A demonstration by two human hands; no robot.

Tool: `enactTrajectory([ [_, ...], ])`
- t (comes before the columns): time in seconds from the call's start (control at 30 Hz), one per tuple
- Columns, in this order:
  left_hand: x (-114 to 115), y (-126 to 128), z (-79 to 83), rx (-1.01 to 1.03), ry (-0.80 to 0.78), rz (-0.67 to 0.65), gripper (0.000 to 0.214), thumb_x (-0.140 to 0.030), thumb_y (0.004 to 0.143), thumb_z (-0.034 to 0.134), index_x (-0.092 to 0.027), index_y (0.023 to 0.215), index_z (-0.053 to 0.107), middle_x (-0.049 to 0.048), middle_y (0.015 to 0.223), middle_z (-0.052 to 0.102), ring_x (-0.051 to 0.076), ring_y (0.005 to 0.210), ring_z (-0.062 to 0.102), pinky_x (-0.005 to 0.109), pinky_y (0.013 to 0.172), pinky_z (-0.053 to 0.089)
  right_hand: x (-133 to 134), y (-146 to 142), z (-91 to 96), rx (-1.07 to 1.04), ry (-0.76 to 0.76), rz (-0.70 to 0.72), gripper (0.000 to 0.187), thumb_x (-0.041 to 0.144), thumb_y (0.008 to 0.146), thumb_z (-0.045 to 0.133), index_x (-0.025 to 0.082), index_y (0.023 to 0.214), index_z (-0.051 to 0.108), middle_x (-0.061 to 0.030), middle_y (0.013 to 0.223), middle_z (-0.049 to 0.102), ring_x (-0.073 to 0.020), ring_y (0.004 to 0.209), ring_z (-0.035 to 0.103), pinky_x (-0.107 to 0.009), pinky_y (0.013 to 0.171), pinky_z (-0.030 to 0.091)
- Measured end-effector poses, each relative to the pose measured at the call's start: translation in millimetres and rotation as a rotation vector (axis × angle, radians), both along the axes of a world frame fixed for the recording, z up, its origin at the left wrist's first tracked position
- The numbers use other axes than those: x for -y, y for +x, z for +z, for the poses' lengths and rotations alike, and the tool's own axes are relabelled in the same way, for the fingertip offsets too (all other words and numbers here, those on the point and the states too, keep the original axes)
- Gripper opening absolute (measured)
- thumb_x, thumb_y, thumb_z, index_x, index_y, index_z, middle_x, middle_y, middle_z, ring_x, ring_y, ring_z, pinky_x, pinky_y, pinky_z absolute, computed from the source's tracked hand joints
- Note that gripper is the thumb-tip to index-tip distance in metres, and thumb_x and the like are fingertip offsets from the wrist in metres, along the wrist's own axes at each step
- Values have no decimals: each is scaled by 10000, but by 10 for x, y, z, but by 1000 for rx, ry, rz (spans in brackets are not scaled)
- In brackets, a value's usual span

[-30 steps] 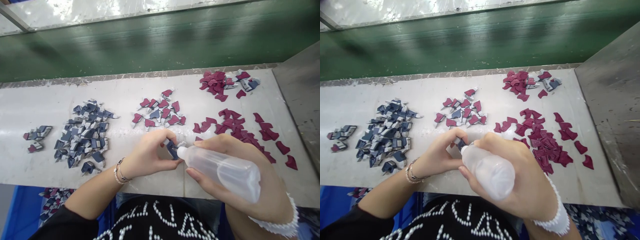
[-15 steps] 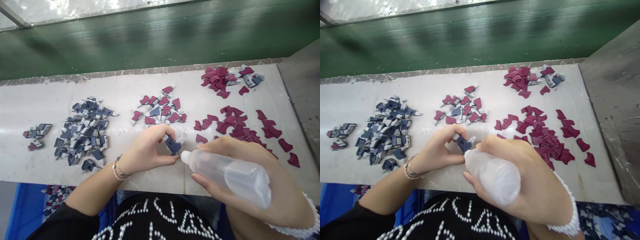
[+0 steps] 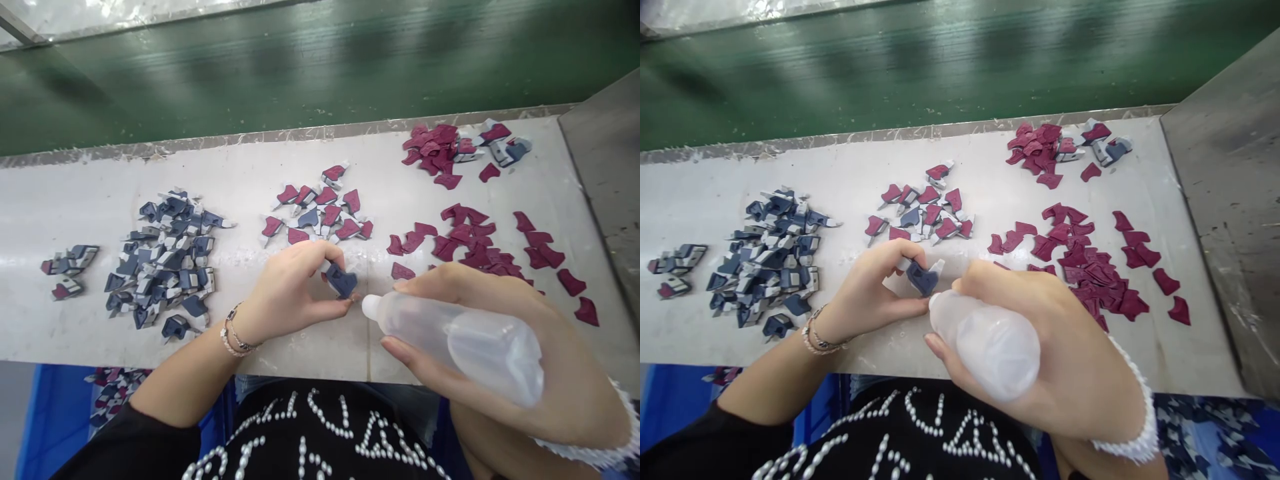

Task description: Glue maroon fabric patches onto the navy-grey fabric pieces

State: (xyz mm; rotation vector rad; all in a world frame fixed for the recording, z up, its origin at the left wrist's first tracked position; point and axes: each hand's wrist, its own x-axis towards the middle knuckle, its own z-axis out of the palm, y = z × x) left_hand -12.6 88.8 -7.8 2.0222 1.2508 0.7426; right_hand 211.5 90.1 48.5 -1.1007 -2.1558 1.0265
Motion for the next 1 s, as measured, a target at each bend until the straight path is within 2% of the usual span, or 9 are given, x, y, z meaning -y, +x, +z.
enactTrajectory([
  [0.17,-1,5,-12,-3,8,13,239,-265,784,713,-212,928,529,-10,856,660,125,738,607,265,681,478,-28,7,-15,9,54,-88,172,284,793,733,277,873,580,58,706,672,-132,530,642,-242,383,456],
  [0.3,4,3,-15,-38,21,21,283,-246,747,741,-218,934,530,-9,859,657,130,730,594,271,675,482,-25,-24,-7,-2,36,9,205,257,784,744,259,863,555,89,664,625,-77,485,591,-206,437,482],
  [0.37,6,4,-20,-38,25,17,292,-242,739,747,-219,932,528,-7,863,656,132,730,593,270,667,482,-18,-29,3,-5,34,12,193,237,787,736,255,851,555,89,665,622,-72,487,586,-203,453,489],
  [0.5,6,11,-30,4,-4,1,269,-261,754,736,-219,921,530,-18,839,647,120,709,591,259,646,473,-10,-5,8,-7,24,-96,147,258,801,722,264,842,582,70,654,651,-107,475,603,-232,386,449],
  [0.6,4,16,-18,49,-49,-14,275,-262,747,748,-218,910,532,-31,824,631,104,679,572,242,620,458,-15,15,-1,21,45,-142,181,288,790,737,265,825,561,62,679,669,-128,516,643,-237,390,456],
  [1.0,4,25,24,95,-112,-35,307,-226,715,779,-208,909,543,-47,824,637,85,709,573,213,632,454,-32,46,18,8,36,-115,236,290,775,757,267,815,526,72,662,637,-109,486,610,-219,371,442],
])
